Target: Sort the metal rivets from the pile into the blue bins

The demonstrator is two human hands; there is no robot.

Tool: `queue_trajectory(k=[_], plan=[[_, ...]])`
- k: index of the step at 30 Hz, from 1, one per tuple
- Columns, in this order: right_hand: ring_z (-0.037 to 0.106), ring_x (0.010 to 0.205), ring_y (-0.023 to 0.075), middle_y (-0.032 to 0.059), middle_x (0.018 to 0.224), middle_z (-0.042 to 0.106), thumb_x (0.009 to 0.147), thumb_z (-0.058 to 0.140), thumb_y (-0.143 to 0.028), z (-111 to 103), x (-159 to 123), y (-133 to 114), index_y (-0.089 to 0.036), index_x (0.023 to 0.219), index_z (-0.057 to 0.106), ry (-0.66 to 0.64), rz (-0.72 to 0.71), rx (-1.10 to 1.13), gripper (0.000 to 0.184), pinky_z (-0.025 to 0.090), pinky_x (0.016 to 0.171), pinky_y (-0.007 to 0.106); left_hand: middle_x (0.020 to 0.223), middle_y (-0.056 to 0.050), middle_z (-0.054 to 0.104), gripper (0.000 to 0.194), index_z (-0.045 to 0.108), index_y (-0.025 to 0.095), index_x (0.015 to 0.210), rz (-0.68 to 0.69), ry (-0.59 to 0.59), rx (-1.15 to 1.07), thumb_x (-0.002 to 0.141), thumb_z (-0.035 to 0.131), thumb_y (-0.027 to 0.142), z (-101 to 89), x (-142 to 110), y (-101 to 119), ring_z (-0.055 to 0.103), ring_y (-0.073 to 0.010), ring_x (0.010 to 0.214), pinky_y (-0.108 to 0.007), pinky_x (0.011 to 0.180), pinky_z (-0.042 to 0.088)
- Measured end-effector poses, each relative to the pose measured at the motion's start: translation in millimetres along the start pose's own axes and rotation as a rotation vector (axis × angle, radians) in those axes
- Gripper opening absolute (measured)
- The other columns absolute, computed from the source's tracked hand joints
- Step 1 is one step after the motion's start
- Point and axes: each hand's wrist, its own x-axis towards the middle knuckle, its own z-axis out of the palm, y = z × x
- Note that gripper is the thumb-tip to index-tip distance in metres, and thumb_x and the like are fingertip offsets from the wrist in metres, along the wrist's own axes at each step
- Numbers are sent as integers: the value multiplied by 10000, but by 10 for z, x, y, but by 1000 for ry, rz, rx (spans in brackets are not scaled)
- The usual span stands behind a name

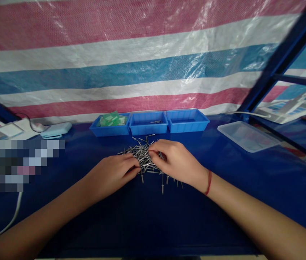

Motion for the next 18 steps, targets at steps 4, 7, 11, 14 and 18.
queue_trajectory(k=[4, 7, 11, 14, 18], plan=[[535, 597, 109, 16, 721, 623, 854, 481, -172, 0, -4, -7, -173, 810, 634, -11, -3, 12, 159, 405, 573, 237, 922, -31, 646, 205, 623, 194, 890, 18, 7, -21, 904, 428, 257, 7, -7, 7, 647, -203, 791, -311, 667, 508], [535, 597, 109, 20, 723, 626, 854, 481, -174, 2, -9, -13, -169, 804, 632, -2, -10, 23, 159, 404, 573, 237, 900, -31, 643, 221, 626, 183, 855, 28, 19, 6, 908, 416, 228, 7, -2, 26, 647, -203, 781, -320, 671, 516], [532, 601, 109, 22, 723, 625, 855, 480, -173, 5, -18, -23, -164, 799, 631, 14, -28, 29, 161, 400, 579, 236, 852, -42, 622, 233, 612, 155, 830, 23, 17, 87, 910, 396, 192, 12, 11, 50, 642, -214, 760, -341, 653, 528], [527, 597, 103, 13, 706, 609, 852, 485, -171, 6, -17, -37, -162, 797, 629, 12, -46, 34, 155, 397, 581, 229, 864, -58, 597, 237, 596, 137, 885, 7, 37, 156, 922, 366, 182, 25, 8, 45, 636, -212, 738, -331, 615, 528], [532, 614, 104, 12, 717, 607, 852, 476, -158, 5, -19, -58, -165, 804, 629, 4, -69, 39, 160, 402, 595, 227, 919, -61, 583, 240, 588, 148, 943, -14, 32, 143, 935, 360, 223, 25, -2, 24, 637, -197, 744, -316, 627, 528]])
